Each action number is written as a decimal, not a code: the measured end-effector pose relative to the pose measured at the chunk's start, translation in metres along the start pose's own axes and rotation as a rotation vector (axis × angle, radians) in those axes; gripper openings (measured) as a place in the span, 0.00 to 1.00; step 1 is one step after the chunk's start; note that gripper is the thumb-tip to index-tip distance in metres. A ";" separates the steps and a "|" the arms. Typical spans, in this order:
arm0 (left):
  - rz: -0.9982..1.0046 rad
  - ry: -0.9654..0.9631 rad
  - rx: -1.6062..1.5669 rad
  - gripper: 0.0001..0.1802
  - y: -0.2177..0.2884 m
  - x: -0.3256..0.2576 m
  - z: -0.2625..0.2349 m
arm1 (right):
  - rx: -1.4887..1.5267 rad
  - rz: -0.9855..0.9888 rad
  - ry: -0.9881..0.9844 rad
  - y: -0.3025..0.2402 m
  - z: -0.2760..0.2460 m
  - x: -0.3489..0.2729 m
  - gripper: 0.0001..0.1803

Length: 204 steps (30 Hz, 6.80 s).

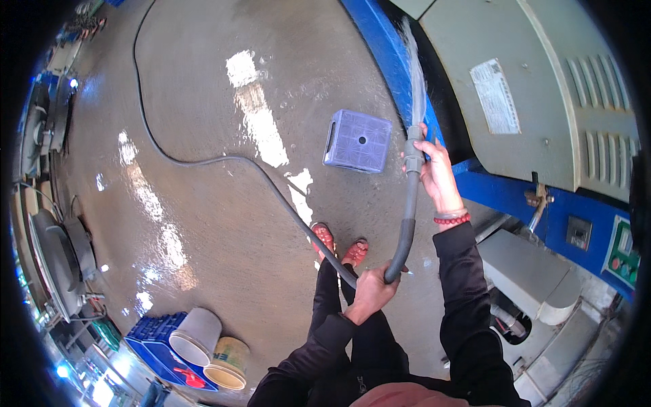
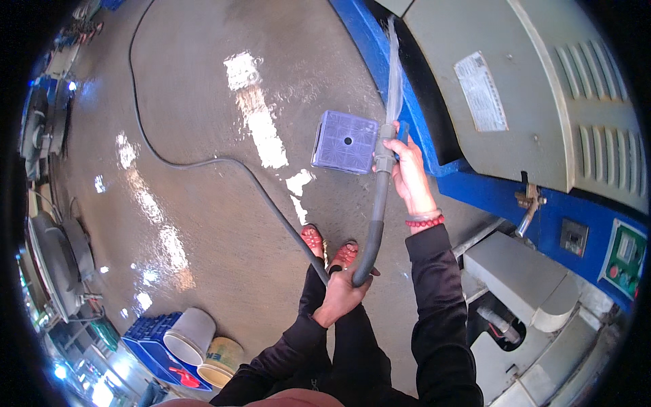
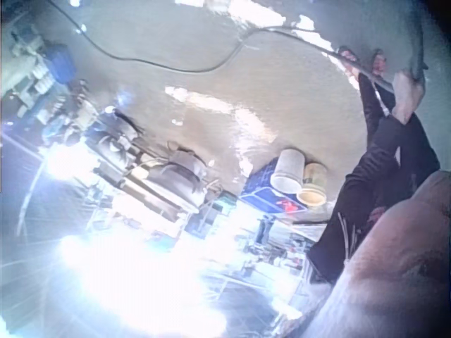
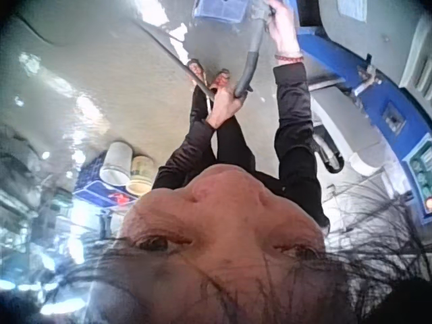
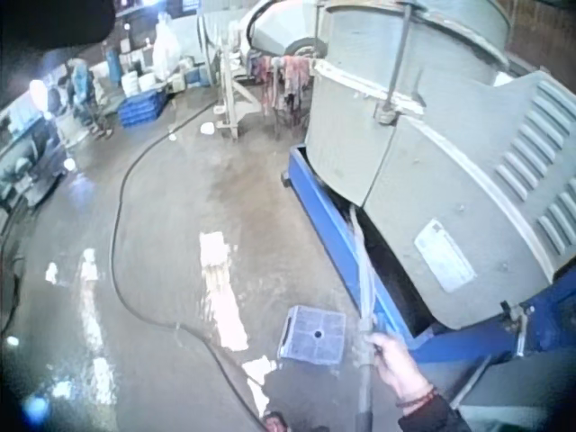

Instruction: The person uses a hose to spray water on the factory floor, moving around machinery and crates to clean different areas. They direct the water stream across the floor and toward equipment bases, then rinse a blue crate containing small items.

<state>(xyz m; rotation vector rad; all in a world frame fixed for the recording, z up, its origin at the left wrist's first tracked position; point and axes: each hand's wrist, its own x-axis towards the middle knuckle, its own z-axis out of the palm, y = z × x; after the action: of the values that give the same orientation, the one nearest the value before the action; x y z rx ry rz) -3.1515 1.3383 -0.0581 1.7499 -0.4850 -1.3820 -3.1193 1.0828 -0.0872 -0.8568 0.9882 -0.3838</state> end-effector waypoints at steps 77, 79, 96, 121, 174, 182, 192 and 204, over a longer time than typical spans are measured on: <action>-0.036 0.174 0.055 0.08 0.002 -0.090 0.125 | 0.231 -0.003 -0.086 0.012 -0.100 -0.101 0.19; -0.029 0.209 0.014 0.08 0.006 -0.083 0.118 | 0.193 -0.014 -0.126 0.008 -0.080 -0.088 0.16; -0.193 -0.033 -0.039 0.10 -0.004 -0.087 0.062 | 0.133 0.015 0.075 0.032 -0.048 -0.086 0.31; -0.088 0.164 -0.421 0.08 -0.039 -0.176 -0.061 | -0.188 -0.042 -0.159 0.080 0.150 -0.120 0.17; -0.156 -0.338 0.180 0.23 -0.020 -0.203 -0.015 | 0.567 -0.145 0.458 0.114 -0.077 -0.265 0.13; -0.281 -0.538 0.252 0.10 -0.044 -0.220 -0.017 | 0.820 -0.005 0.632 0.230 -0.092 -0.327 0.10; -0.395 -0.902 0.642 0.25 -0.070 -0.217 0.039 | 1.150 -0.049 0.987 0.330 -0.150 -0.442 0.10; 0.021 -1.283 1.016 0.27 -0.138 -0.345 0.248 | 1.171 -0.470 1.290 0.367 -0.297 -0.700 0.15</action>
<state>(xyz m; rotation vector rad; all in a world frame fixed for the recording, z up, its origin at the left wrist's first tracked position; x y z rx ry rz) -3.5176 1.5778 0.0305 1.2014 -2.1592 -2.3577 -3.7675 1.6231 -0.0548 0.3967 1.3912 -1.8376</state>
